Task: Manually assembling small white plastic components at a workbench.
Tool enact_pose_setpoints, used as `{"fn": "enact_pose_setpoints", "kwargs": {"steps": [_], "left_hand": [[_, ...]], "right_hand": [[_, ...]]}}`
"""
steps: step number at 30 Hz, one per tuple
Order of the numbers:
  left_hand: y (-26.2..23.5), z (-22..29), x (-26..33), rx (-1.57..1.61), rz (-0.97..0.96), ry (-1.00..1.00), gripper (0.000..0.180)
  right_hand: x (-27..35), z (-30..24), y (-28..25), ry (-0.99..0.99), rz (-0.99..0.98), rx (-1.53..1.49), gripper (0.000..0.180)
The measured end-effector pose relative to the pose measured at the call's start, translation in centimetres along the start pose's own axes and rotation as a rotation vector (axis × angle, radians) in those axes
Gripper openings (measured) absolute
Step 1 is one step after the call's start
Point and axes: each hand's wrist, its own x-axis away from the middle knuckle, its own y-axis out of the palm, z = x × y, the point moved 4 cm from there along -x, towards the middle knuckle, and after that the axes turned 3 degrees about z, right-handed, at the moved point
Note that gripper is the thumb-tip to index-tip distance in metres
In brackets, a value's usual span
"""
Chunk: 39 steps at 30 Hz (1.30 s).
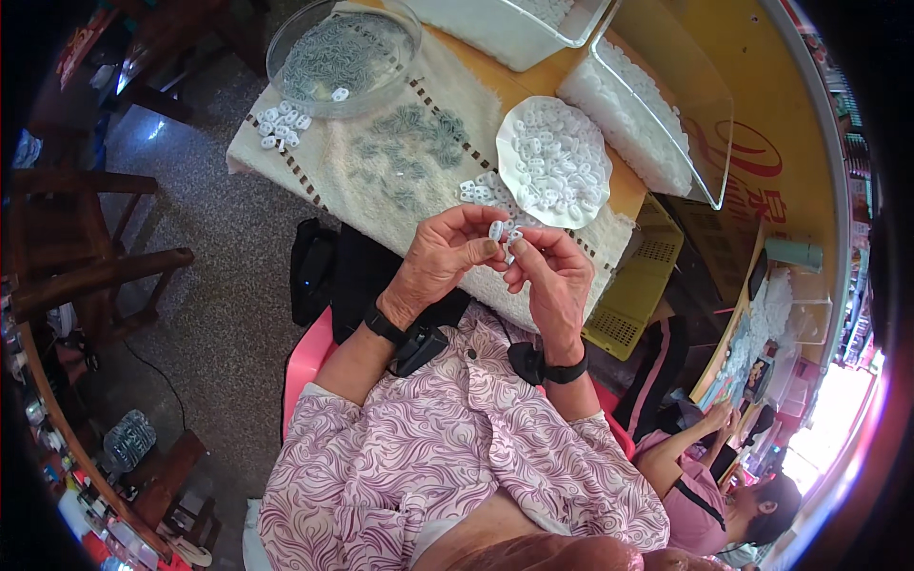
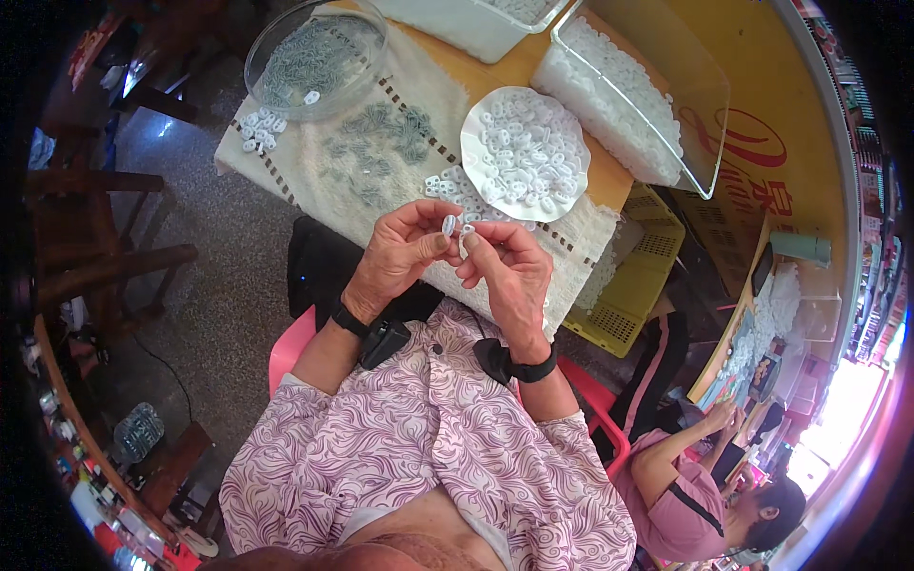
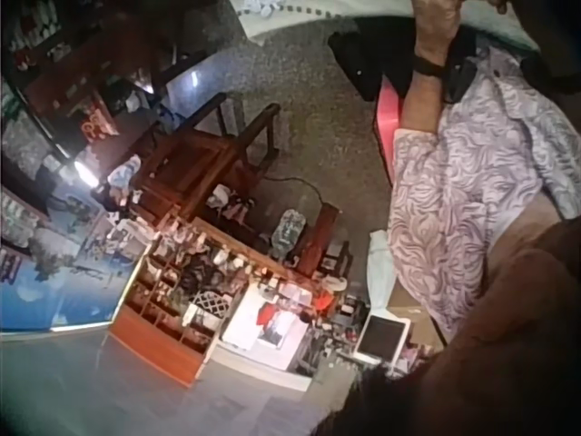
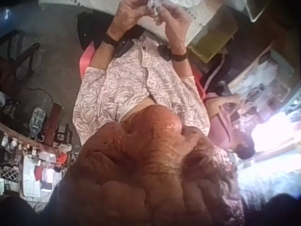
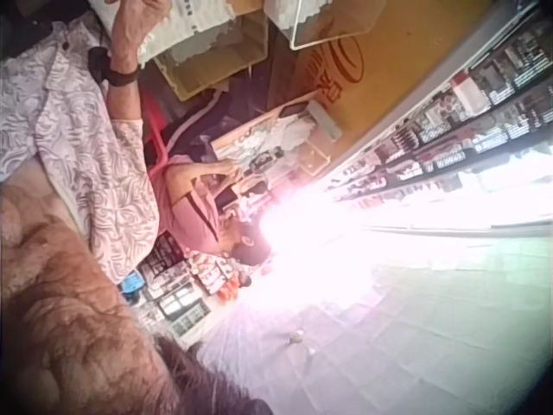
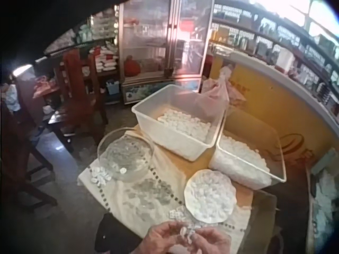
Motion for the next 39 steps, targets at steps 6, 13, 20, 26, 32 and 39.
{"fn": "enact_pose_setpoints", "kwargs": {"steps": [6,13,20,26,32,39], "left_hand": [[-0.2,0.2,0.3,-0.067,0.012,0.035,0.033],[-0.1,0.4,0.5,-0.191,0.031,0.060,0.031],[0.1,0.7,0.6,-0.292,0.041,0.069,0.029],[0.9,1.2,0.7,-0.401,0.043,0.124,0.028],[0.7,1.0,0.8,-0.410,0.049,0.123,0.028],[0.8,1.0,0.8,-0.430,0.063,0.121,0.028]], "right_hand": [[0.1,0.2,0.2,-0.012,0.033,0.031,0.014],[0.3,0.3,0.0,-0.069,0.043,0.097,0.014],[0.2,0.2,-0.1,-0.116,0.036,0.138,0.013],[0.3,0.3,0.0,-0.126,0.026,0.161,0.013],[0.3,0.4,0.0,-0.077,0.022,0.139,0.013],[0.2,0.6,0.0,-0.061,0.021,0.150,0.013]]}}
